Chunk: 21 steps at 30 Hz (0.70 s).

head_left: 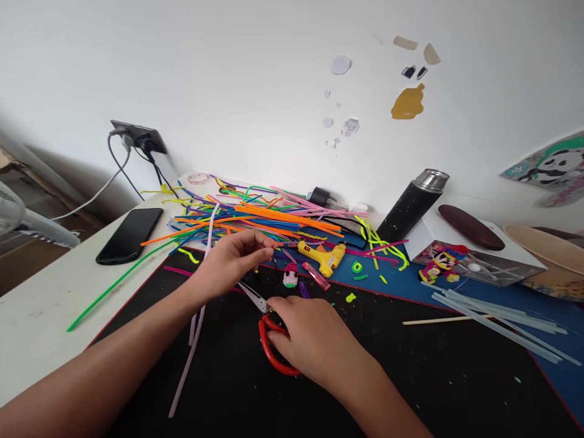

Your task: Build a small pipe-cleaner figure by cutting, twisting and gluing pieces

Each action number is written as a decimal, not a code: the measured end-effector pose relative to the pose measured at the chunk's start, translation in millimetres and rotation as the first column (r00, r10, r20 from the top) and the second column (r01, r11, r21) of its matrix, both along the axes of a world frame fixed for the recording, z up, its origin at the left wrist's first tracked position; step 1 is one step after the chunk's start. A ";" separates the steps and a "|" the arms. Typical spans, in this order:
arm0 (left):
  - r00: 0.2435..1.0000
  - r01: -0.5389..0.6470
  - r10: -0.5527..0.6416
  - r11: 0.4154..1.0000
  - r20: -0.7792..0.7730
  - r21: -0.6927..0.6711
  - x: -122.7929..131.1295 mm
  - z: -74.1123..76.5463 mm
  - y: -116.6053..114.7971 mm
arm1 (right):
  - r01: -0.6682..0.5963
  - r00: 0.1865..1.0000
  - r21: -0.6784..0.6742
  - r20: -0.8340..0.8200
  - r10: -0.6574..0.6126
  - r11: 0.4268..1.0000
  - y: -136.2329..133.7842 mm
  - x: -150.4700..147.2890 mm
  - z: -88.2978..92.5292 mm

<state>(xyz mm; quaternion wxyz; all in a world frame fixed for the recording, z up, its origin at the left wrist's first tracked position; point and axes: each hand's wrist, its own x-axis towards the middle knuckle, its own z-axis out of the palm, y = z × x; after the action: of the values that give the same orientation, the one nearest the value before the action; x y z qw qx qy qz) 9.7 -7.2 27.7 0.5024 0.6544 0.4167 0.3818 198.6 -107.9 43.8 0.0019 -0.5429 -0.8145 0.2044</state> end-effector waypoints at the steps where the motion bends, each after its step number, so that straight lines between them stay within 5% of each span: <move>1: 1.000 0.002 -0.002 1.000 -0.001 -0.007 0.2 -3.0 -2.0 | -0.016 1.000 -0.002 0.020 0.016 1.000 -0.4 -1.4 -0.7; 10: 0.998 0.032 -0.029 0.998 -0.055 0.058 3.1 -15.4 -9.7 | -0.047 0.999 0.007 -0.009 0.048 0.999 0.6 -6.8 -10.6; 16: 0.999 0.010 -0.008 0.999 -0.032 0.039 0.9 -18.5 -9.3 | 0.008 0.975 0.070 -0.221 0.008 0.998 -1.5 -3.8 -16.0; 21: 0.992 0.022 -0.017 0.999 0.123 -0.043 3.8 -12.8 -12.5 | 0.309 0.753 0.002 -0.611 -0.243 0.951 2.3 4.7 -18.4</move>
<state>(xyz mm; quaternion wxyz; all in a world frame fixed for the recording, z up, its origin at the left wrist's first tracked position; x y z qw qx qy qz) 13.4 -19.7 15.0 0.5454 0.6223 0.3869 0.4069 203.4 -105.6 25.4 0.3195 -0.5625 -0.6913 0.3219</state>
